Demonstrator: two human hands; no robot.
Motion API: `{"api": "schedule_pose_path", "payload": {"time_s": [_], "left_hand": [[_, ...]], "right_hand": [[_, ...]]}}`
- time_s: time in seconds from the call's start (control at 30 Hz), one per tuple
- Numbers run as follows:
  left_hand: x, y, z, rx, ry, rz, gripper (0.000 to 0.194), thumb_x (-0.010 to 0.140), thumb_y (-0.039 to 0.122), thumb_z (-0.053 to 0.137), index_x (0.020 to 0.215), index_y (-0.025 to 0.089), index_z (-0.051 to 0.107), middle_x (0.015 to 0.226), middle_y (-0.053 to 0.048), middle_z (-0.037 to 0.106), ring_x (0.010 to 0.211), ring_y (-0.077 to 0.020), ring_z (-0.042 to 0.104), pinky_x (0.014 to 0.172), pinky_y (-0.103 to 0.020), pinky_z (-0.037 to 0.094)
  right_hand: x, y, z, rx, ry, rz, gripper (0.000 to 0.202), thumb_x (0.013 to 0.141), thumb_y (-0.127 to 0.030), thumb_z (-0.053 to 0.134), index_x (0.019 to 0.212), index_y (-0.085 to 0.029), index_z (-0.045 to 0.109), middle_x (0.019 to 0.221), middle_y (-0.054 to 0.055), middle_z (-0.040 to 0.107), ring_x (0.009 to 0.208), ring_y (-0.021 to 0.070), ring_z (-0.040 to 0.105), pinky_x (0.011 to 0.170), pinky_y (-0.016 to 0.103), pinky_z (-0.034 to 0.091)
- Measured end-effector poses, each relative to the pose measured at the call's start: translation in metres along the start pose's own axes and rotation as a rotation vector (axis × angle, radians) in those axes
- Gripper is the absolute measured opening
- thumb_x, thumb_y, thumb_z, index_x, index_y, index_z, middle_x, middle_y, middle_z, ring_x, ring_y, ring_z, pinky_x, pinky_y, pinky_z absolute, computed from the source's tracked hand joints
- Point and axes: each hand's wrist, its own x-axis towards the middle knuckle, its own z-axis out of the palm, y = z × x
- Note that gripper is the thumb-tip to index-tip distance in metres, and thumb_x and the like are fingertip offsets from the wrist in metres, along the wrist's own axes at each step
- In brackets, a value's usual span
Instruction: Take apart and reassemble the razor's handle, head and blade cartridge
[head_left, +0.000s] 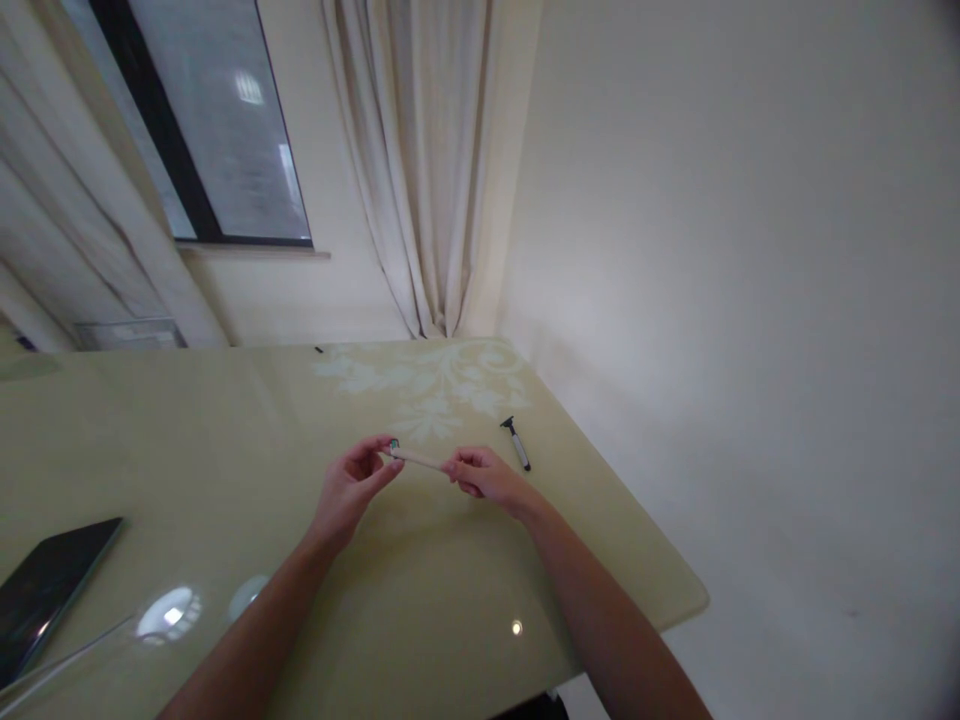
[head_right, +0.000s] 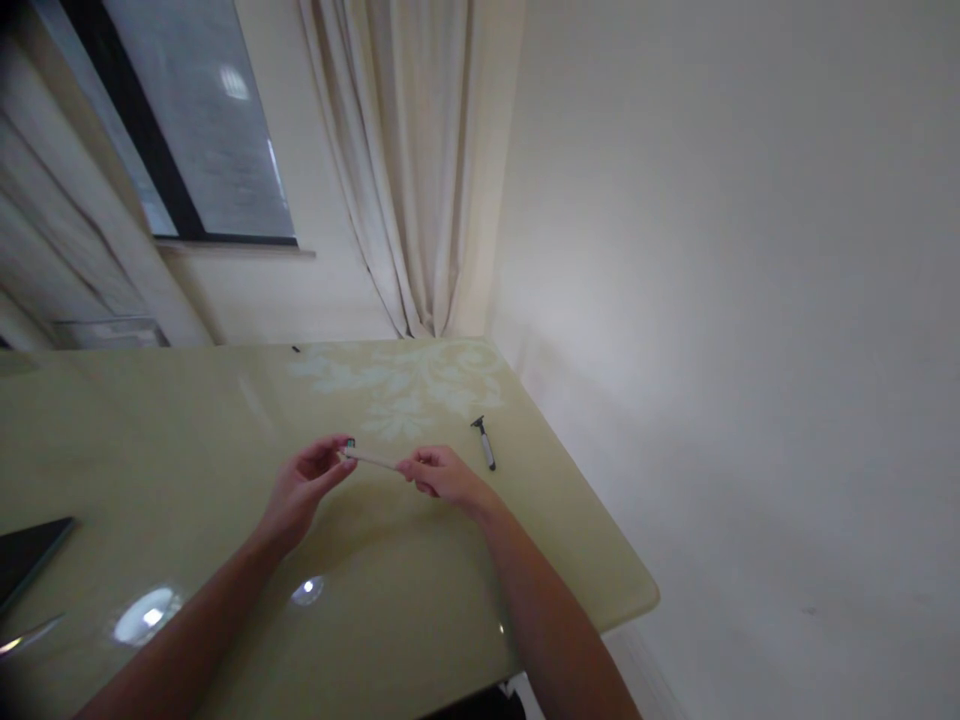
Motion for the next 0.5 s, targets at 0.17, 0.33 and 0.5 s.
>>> {"api": "schedule_pose_path", "payload": {"time_s": [0.17,0.33,0.5], "left_hand": [[-0.0013,0.0007,-0.0002,0.009,-0.016,0.005,0.045,0.071,0.042,0.093,0.107,0.020,0.079,0.068,0.004,0.052,0.062,-0.0099,0.044,0.055,-0.020,0.034],[-0.0020,0.0040,0.0028,0.010,-0.034,0.009,0.045,0.070,0.040,0.093,0.107,0.020,0.079,0.067,0.005,0.052,0.062,-0.0101,0.044,0.056,-0.020,0.034],[-0.0022,0.0021,0.0026,0.019,-0.056,-0.005,0.045,0.069,0.040,0.094,0.107,0.020,0.079,0.065,0.006,0.051,0.060,-0.0101,0.043,0.055,-0.021,0.034]], "right_hand": [[0.0004,0.0011,-0.0048,-0.023,0.101,-0.012,0.053,0.081,-0.069,0.075,0.073,-0.019,0.057,0.052,-0.008,0.042,0.048,0.0076,0.030,0.049,0.025,0.019],[-0.0030,-0.0031,-0.0057,0.057,-0.040,0.019,0.049,0.081,-0.064,0.077,0.075,-0.018,0.060,0.051,-0.009,0.040,0.046,0.0069,0.028,0.047,0.026,0.016],[-0.0026,-0.0046,-0.0057,0.041,0.094,-0.011,0.050,0.080,-0.065,0.077,0.073,-0.019,0.059,0.050,-0.009,0.039,0.046,0.0068,0.027,0.047,0.026,0.015]]}}
